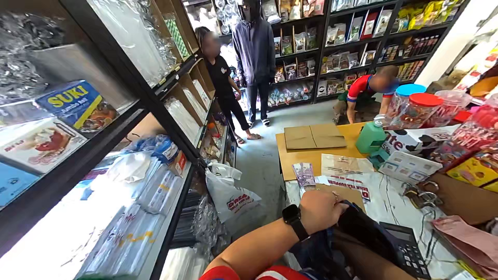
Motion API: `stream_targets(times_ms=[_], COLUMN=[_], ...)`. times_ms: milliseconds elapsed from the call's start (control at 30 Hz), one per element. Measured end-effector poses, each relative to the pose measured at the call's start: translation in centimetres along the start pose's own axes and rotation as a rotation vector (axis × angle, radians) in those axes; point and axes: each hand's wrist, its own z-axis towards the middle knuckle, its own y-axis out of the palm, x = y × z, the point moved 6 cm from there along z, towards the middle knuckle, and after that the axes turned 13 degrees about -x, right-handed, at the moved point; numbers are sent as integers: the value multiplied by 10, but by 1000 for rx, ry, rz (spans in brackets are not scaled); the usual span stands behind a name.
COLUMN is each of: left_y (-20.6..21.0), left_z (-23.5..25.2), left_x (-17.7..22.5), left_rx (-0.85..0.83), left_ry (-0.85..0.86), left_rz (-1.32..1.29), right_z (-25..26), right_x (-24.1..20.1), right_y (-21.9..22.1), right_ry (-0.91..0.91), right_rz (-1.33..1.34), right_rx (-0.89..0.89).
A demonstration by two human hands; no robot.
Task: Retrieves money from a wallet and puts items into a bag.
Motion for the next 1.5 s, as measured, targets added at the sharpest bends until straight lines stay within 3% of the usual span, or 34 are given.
stream_targets(times_ms=[33, 67, 100, 133, 200, 300, 400, 467, 633, 733, 867, 933, 1067, 1167, 1233, 1300, 1367, 1433, 1500], left_y=[-1, -1, 0, 0, -2, -7, -10, -13, -27, -11, 13, 24, 48, 53, 43, 32, 33, 48, 70], left_z=[2, 3, 5, 6, 6, 5, 9, 11, 15, 22, 14, 11, 11, 2, -7, -13, -15, -15, -14], left_x=[-1, -2, -3, -5, -11, -24, -40, -46, -56, -82, -96, -101, -116, -116, -115, -111, -106, -89, -74], left_rx=[-2, -22, -45, -62, -54, -39, -63, -65, -19, -96, -260, -219, -167, -161, -13, 238, 364, 145, -295], left_ry=[2, -7, -20, -34, -55, -95, -172, -196, -204, -119, -38, -24, -57, -101, -195, -193, -134, -38, 162], left_rz=[0, 3, 8, 11, 14, 4, -24, -30, -42, -125, -316, -463, -666, -654, -430, -287, -509, -1118, -1606], right_z=[3, 10, 13, 29, 17, 31, 36, 18, -68, -99, -91, -74, -36, -20, -10, 2, 13, 20, 21], right_x=[11, 19, 22, 37, 15, 18, 29, 31, 21, 42, 67, 70, 72, 71, 70, 70, 66, 57, 49], right_y=[2, 1, -1, 0, -3, -8, -25, -35, -46, -59, -70, -69, -67, -65, -64, -59, -50, -41, -38], right_ry=[-138, -204, -213, -563, -176, -172, -59, -97, -506, -629, -974, -1071, -1109, -1057, -1056, -1081, -1124, -1189, -1284], right_rz=[17, 19, 21, -66, 81, -70, -162, -175, -277, 44, 747, 955, 1167, 1264, 1319, 1374, 1390, 1341, 1202], right_rx=[271, 393, 307, 562, 311, 401, 337, 396, 885, 975, 853, 764, 682, 655, 601, 494, 369, 241, 86])
